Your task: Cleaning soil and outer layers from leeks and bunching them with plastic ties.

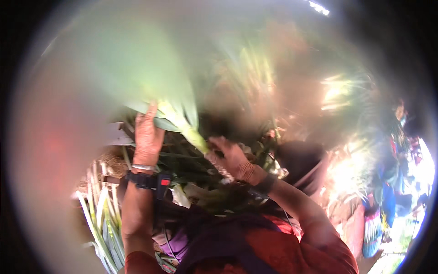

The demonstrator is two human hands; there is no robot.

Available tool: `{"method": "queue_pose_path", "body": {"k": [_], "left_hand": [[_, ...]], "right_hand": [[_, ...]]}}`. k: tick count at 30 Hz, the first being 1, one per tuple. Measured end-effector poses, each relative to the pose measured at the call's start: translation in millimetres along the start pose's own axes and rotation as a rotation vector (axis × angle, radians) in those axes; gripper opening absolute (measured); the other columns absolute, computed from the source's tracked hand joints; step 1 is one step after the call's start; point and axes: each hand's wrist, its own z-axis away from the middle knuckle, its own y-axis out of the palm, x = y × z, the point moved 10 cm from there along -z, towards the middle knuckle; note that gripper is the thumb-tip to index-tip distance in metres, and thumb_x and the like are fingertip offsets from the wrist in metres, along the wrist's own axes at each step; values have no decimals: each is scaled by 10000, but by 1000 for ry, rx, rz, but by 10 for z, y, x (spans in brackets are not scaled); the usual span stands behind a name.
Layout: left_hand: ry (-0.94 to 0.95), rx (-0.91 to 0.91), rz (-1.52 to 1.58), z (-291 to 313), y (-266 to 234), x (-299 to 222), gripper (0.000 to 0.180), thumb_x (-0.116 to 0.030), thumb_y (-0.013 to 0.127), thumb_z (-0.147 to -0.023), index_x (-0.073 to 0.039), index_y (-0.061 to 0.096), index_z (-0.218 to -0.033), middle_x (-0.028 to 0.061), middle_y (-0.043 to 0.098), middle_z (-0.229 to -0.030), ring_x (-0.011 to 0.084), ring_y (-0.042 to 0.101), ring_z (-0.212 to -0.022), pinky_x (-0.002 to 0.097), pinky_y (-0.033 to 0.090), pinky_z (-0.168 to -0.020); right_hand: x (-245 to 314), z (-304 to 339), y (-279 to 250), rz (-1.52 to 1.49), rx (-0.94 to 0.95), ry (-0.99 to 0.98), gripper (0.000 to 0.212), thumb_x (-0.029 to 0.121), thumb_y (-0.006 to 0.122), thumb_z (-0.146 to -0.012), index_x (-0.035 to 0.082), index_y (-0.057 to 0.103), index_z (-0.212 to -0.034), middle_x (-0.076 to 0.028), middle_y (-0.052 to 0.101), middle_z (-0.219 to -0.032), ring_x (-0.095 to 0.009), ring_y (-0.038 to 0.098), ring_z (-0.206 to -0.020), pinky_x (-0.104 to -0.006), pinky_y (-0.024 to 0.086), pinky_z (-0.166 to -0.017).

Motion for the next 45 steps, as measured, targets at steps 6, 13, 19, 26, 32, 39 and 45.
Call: {"method": "queue_pose_path", "body": {"k": [6,13,19,26,32,39,45], "left_hand": [[121,-2,-101,42,95,-246,396,-88,651,-803,9,548,-1173,90,606,-1068,197,550,-976,338,447,-867],[230,-209,179,117,-482,-462,286,-130,677,-854,-16,595,-1103,22,625,-1050,122,574,-939,295,452,-857],[310,-327,46,77,-614,-394,236,-154,696,-840,5,631,-1002,14,639,-930,101,569,-814,277,457,-762],[318,-252,-129,321,-350,-336,252,-165,713,-826,31,629,-959,10,629,-894,83,535,-785,253,445,-729],[90,-606,-168,341,-969,25,438,-235,747,-793,-112,414,-1049,18,489,-984,144,466,-878,333,456,-713],[363,-429,-59,-136,-1327,-1178,421,-185,692,-832,-6,521,-1172,113,588,-1077,212,603,-902,370,536,-823],[381,-483,-14,31,-1342,-1012,486,-242,722,-816,-17,500,-1185,90,580,-1119,218,577,-994,407,503,-842]], "right_hand": [[-113,-760,255,-851,-88,290,274,259,586,-907,8,657,-992,-15,633,-832,-75,544,-765,-250,450,-679],[-246,-294,206,270,-274,-89,277,99,599,-832,57,531,-1097,-101,577,-921,-240,565,-843,-364,465,-732],[-2016,737,425,650,47,250,332,136,566,-850,61,498,-1166,-129,526,-1051,-281,499,-973,-404,401,-834],[-2404,1181,659,752,98,332,398,180,526,-871,66,460,-1247,-162,465,-1202,-328,421,-1125,-450,327,-953],[-2673,1381,741,846,125,376,456,218,492,-889,70,428,-1315,-190,413,-1332,-368,355,-1256,-490,263,-1055],[-2550,1560,242,657,-25,305,435,203,526,-892,97,461,-1308,-172,604,-1108,-343,562,-1040,-426,434,-914],[-526,148,38,-43,52,-148,424,238,633,-856,51,522,-1220,-122,600,-1106,-247,590,-984,-363,466,-842]]}}
